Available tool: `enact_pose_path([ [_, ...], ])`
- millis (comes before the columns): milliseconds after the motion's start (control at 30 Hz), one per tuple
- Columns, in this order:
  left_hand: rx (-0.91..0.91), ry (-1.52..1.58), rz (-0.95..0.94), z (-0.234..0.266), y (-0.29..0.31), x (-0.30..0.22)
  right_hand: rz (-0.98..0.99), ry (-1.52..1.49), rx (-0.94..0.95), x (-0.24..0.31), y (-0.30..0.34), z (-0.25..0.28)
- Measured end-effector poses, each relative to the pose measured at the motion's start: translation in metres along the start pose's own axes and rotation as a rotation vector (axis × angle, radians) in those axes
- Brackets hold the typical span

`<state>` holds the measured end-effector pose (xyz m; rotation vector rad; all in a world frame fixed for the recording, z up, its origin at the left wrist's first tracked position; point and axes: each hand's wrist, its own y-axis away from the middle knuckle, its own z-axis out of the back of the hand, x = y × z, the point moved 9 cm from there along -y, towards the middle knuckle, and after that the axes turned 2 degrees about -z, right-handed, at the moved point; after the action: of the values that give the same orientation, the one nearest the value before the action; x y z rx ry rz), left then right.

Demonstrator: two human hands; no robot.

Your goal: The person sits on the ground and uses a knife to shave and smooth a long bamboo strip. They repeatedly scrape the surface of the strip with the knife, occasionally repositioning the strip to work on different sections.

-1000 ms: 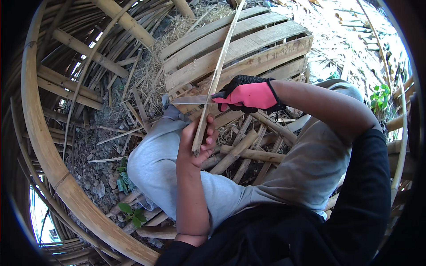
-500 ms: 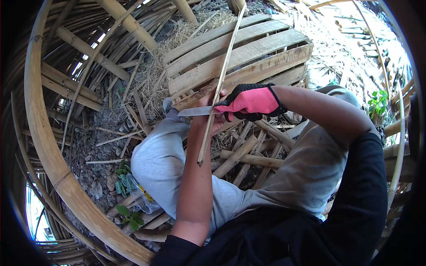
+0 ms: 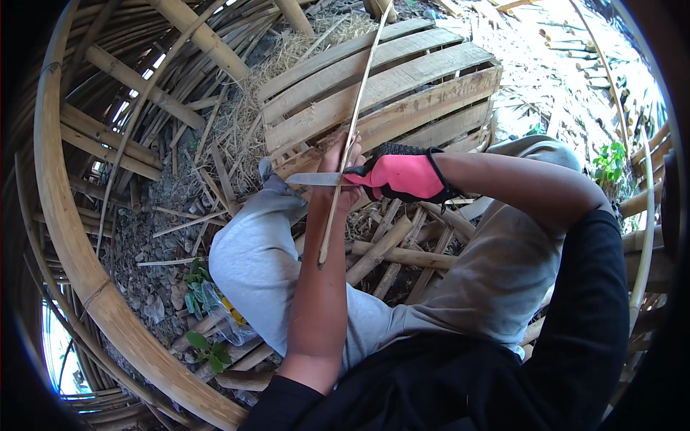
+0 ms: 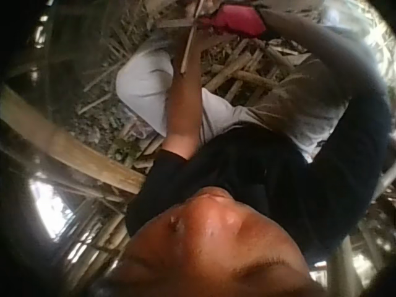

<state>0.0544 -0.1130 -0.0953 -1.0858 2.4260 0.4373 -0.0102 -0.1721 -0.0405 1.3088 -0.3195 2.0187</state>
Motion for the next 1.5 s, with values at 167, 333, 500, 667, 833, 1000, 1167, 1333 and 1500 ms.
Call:
enact_pose_path([
  [167, -0.050, -0.005, 0.009, -0.003, 0.003, 0.002, 0.027, 0.000, 0.029, -0.004, 0.004, -0.013],
  [333, -0.088, -0.018, -0.002, -0.009, 0.010, 0.003, -0.080, -0.025, 0.055, 0.013, 0.014, -0.018],
  [500, -0.100, -0.046, 0.023, -0.020, 0.021, 0.000, -0.013, -0.141, 0.094, -0.016, -0.001, -0.045],
  [667, 0.036, 0.073, -0.118, -0.019, -0.003, -0.004, 0.420, 0.484, 0.352, 0.064, 0.020, -0.101],
  [833, 0.333, 0.258, -0.144, -0.039, 0.012, -0.019, 0.424, 0.249, 0.281, 0.068, 0.026, -0.049],
  [1000, 0.356, 0.333, -0.051, -0.040, 0.028, -0.026, 0.468, 0.485, 0.307, 0.057, 0.025, -0.033],
  [1167, 0.437, 0.402, -0.004, -0.055, 0.048, -0.033, 0.580, 0.561, 0.241, 0.066, 0.038, 0.024],
  [1333, 0.250, 0.439, 0.044, -0.047, 0.060, -0.035, -0.118, 0.024, -0.131, 0.028, 0.040, 0.089],
  [1500, 0.196, 0.277, 0.026, -0.062, 0.080, -0.034, 0.023, -0.129, -0.685, 0.039, 0.026, 0.126],
])
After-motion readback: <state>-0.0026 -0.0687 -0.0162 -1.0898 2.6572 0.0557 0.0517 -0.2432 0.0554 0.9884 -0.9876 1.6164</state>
